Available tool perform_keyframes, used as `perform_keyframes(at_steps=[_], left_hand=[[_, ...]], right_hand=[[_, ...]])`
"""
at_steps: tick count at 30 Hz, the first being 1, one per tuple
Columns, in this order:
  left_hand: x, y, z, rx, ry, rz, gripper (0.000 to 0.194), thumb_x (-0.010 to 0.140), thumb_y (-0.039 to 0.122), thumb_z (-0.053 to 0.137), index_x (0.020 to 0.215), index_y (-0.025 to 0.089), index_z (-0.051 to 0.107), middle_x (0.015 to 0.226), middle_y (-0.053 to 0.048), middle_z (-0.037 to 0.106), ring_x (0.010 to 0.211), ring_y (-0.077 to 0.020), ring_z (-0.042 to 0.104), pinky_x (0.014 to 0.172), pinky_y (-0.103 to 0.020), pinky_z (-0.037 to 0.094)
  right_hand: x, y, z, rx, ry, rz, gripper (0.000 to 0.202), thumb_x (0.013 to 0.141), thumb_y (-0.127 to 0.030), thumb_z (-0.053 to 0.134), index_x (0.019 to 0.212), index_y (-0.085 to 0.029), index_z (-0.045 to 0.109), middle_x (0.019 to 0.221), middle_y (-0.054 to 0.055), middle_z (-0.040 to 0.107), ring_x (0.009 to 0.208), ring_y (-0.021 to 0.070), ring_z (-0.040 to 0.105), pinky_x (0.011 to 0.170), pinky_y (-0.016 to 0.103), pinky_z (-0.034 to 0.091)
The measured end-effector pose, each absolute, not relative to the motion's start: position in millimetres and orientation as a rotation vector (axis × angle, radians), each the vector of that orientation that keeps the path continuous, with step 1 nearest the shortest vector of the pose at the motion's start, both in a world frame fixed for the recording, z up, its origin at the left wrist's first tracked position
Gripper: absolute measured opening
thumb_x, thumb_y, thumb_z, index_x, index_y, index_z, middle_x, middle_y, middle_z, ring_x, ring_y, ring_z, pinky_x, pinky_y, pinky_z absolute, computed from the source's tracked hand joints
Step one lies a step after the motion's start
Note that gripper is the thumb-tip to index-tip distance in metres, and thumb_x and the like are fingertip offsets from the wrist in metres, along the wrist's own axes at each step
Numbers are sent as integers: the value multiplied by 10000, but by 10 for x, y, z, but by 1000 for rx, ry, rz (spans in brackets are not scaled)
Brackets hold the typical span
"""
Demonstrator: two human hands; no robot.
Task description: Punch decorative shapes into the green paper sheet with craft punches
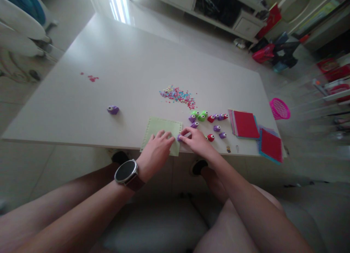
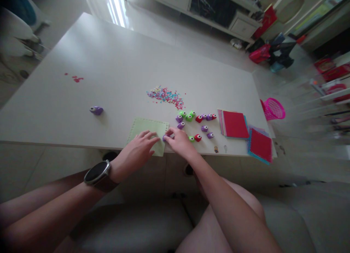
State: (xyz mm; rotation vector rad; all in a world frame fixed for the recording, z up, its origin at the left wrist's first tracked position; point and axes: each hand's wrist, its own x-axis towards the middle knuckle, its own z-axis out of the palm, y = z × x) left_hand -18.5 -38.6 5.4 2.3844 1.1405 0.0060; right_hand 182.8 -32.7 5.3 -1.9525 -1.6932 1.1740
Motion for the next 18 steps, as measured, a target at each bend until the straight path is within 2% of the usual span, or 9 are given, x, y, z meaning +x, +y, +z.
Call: perform_keyframes(at_steps=[7, 9, 13, 15, 18], left_hand=[[-206, -328, 69, 2347, 1096, -12, 408, 963, 39, 437, 1337, 145, 560, 1373, -129, 624, 1350, -273, 506, 1150, -465, 494], [-232, -311, 24, 2351, 1062, 13, 515, 953, 33, 434, 1443, 179, 500, 1399, -120, 620, 1370, -274, 497, 1149, -469, 494], [-288, -295, -103, 2416, 982, 58, 760, 958, 45, 439, 1651, 318, 292, 1443, -99, 607, 1407, -281, 485, 1147, -492, 483], [-302, -290, -148, 2445, 970, 56, 770, 969, 61, 437, 1665, 357, 291, 1458, -98, 599, 1414, -288, 484, 1145, -493, 477], [-299, -274, -160, 2452, 976, 42, 750, 961, 67, 445, 1651, 347, 358, 1457, -103, 610, 1407, -292, 488, 1145, -486, 470]], right_hand=[[1820, -287, 65, -1959, -1697, 1167, 43, 904, -208, 741, 905, -166, 732, 851, 34, 742, 735, 150, 633, 778, 293, 496], [1819, -277, 62, -1968, -1695, 1172, 52, 898, -210, 752, 887, -162, 734, 850, 35, 744, 730, 149, 628, 769, 290, 487], [1797, -235, 59, -2028, -1715, 1131, 33, 857, -152, 755, 840, -157, 728, 804, 29, 731, 717, 154, 624, 724, 275, 462], [1771, -198, 75, -2054, -1745, 1087, 71, 831, -105, 740, 795, -158, 709, 801, 31, 731, 723, 153, 625, 710, 264, 451], [1732, -126, 122, -2090, -1785, 1092, 124, 813, -80, 726, 737, -160, 669, 798, 36, 730, 745, 153, 634, 688, 251, 436]])
